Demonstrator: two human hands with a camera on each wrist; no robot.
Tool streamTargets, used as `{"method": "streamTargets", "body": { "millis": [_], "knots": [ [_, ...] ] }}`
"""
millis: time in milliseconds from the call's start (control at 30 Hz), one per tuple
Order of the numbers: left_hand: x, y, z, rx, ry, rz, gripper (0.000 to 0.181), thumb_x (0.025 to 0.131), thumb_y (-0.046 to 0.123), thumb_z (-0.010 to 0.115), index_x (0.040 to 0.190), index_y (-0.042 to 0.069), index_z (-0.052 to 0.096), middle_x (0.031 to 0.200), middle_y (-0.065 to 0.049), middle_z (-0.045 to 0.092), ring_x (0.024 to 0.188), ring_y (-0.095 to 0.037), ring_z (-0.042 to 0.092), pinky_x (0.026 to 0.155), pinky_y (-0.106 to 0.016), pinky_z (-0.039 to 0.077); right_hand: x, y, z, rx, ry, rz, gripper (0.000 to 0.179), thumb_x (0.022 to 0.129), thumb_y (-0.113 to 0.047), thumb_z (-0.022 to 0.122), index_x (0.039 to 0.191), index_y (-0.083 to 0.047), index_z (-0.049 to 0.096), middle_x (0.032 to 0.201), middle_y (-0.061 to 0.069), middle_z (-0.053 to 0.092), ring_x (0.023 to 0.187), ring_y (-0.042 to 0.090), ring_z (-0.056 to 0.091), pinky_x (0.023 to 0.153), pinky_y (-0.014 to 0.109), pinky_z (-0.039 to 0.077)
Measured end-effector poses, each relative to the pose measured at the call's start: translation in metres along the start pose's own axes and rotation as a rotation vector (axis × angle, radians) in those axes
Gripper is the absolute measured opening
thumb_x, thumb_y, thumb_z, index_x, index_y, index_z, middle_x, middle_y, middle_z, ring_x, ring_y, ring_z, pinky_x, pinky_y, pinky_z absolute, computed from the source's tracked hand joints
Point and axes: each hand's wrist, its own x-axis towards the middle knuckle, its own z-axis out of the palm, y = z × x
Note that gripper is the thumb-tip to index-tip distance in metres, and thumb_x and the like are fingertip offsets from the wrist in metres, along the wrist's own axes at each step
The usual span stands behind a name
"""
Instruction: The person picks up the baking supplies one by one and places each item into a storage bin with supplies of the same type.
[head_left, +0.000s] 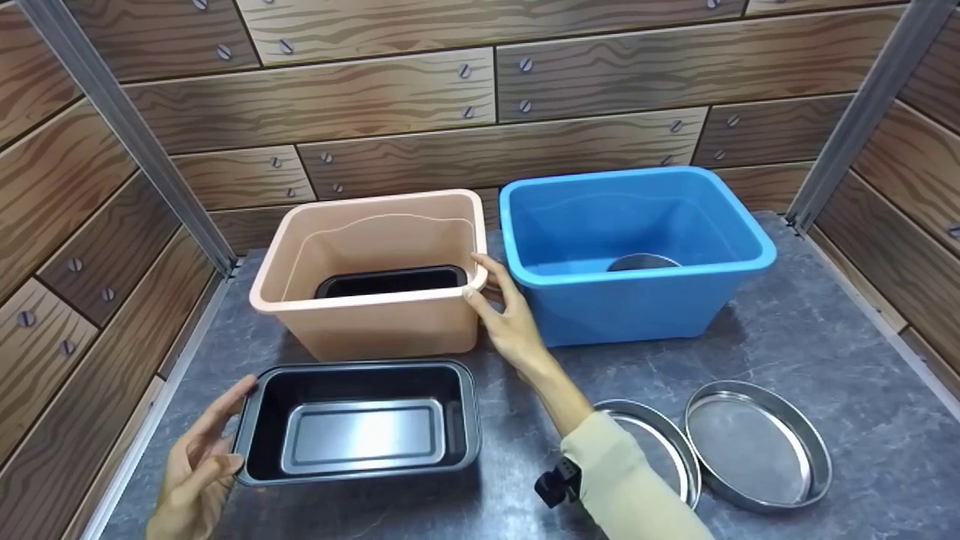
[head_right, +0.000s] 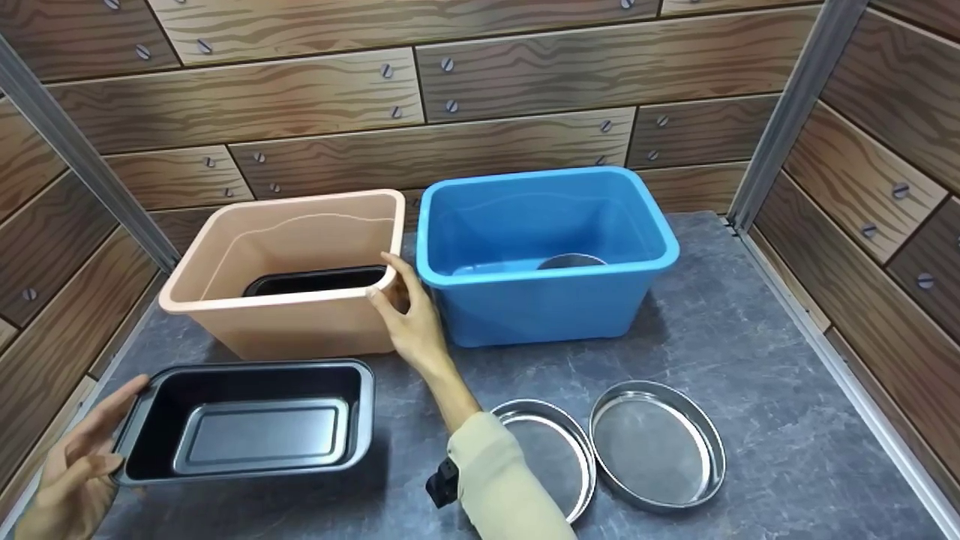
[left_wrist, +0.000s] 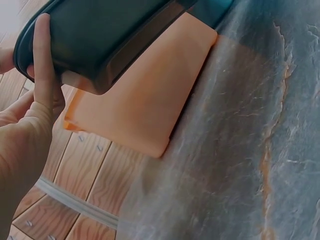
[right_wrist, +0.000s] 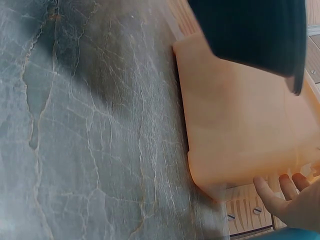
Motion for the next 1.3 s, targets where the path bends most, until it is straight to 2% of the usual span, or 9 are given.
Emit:
{"method": "streamTargets", "body": {
  "millis": [267, 500, 600, 733, 867, 967, 1067, 1133, 1300],
  "knots": [
    [0.002, 0.009, -0.002, -0.12, -0.02, 0.07, 0.081, 0.072, -0.031, 0.013, 0.152, -0.025, 0.013, 0.162, -0.029, 0.03, 0.137, -0.025, 0.046, 0.109, -0.04, 0.049, 0.0, 0.0, 0.0, -0.008, 0.001, -0.008, 0.054, 0.102, -0.022, 0.067, 0.154, -0.023, 0.05, 0.14, 0.014, 0.058, 0.126, 0.032, 0.058, 0.105, 0.046, 0.052],
    [0.005, 0.017, -0.003, -0.12, 0.007, 0.083, 0.081, 0.074, -0.029, 0.012, 0.154, -0.021, 0.019, 0.165, -0.024, 0.03, 0.138, -0.025, 0.023, 0.102, -0.028, 0.056, 0.001, 0.003, -0.001, 0.003, 0.003, -0.024, 0.054, 0.103, -0.023, 0.067, 0.154, -0.023, 0.05, 0.141, 0.016, 0.057, 0.126, 0.032, 0.058, 0.11, 0.05, 0.048],
    [0.008, 0.02, -0.004, -0.124, 0.019, 0.095, 0.08, 0.075, -0.029, 0.013, 0.154, -0.021, 0.02, 0.164, -0.025, 0.03, 0.146, -0.025, 0.023, 0.106, -0.029, 0.053, 0.001, 0.003, -0.001, 0.006, -0.002, -0.031, 0.054, 0.103, -0.023, 0.067, 0.154, -0.023, 0.05, 0.142, 0.017, 0.056, 0.127, 0.032, 0.057, 0.111, 0.051, 0.047],
    [0.013, 0.025, -0.005, -0.18, 0.018, 0.128, 0.077, 0.077, -0.029, 0.013, 0.153, -0.022, 0.019, 0.164, -0.028, 0.029, 0.147, -0.024, 0.033, 0.092, -0.021, 0.059, 0.001, 0.003, 0.0, -0.002, -0.004, -0.029, 0.054, 0.103, -0.023, 0.067, 0.154, -0.022, 0.05, 0.144, 0.015, 0.055, 0.127, 0.031, 0.057, 0.111, 0.05, 0.047],
    [0.018, 0.029, -0.005, -0.205, 0.042, 0.149, 0.075, 0.079, -0.029, 0.013, 0.153, -0.022, 0.021, 0.164, -0.027, 0.029, 0.143, -0.023, 0.029, 0.077, -0.017, 0.059, 0.001, 0.003, 0.001, -0.006, -0.002, -0.023, 0.055, 0.103, -0.024, 0.067, 0.155, -0.02, 0.049, 0.145, 0.014, 0.055, 0.127, 0.031, 0.057, 0.111, 0.05, 0.047],
    [0.022, 0.032, -0.004, -0.227, 0.065, 0.145, 0.075, 0.079, -0.029, 0.012, 0.154, -0.021, 0.021, 0.164, -0.026, 0.029, 0.14, -0.022, 0.035, 0.089, -0.02, 0.059, 0.001, 0.003, 0.001, -0.003, -0.003, -0.021, 0.056, 0.103, -0.024, 0.067, 0.155, -0.02, 0.048, 0.145, 0.015, 0.055, 0.127, 0.032, 0.057, 0.11, 0.049, 0.048],
    [0.025, 0.034, -0.003, -0.281, 0.061, 0.15, 0.075, 0.08, -0.029, 0.011, 0.155, -0.021, 0.017, 0.163, -0.027, 0.029, 0.136, -0.027, 0.048, 0.101, -0.031, 0.057, 0.001, 0.003, 0.001, -0.008, -0.006, -0.019, 0.055, 0.103, -0.023, 0.067, 0.155, -0.021, 0.048, 0.145, 0.013, 0.055, 0.127, 0.031, 0.057, 0.11, 0.046, 0.049],
    [0.028, 0.035, -0.002, -0.325, 0.038, 0.159, 0.076, 0.08, -0.029, 0.009, 0.155, -0.02, 0.013, 0.156, -0.031, 0.034, 0.126, -0.035, 0.059, 0.094, -0.04, 0.061, 0.001, 0.003, 0.002, -0.012, -0.007, -0.018, 0.055, 0.103, -0.023, 0.067, 0.155, -0.022, 0.049, 0.146, 0.012, 0.055, 0.127, 0.03, 0.057, 0.109, 0.046, 0.049],
    [0.037, 0.035, -0.001, -0.378, 0.019, 0.175, 0.077, 0.08, -0.028, 0.006, 0.157, -0.019, 0.008, 0.147, -0.034, 0.038, 0.107, -0.044, 0.066, 0.066, -0.048, 0.066, 0.0, 0.003, 0.001, -0.014, -0.002, -0.023, 0.056, 0.103, -0.024, 0.067, 0.155, -0.022, 0.049, 0.146, 0.012, 0.055, 0.127, 0.031, 0.057, 0.11, 0.047, 0.049]
  ]
}}
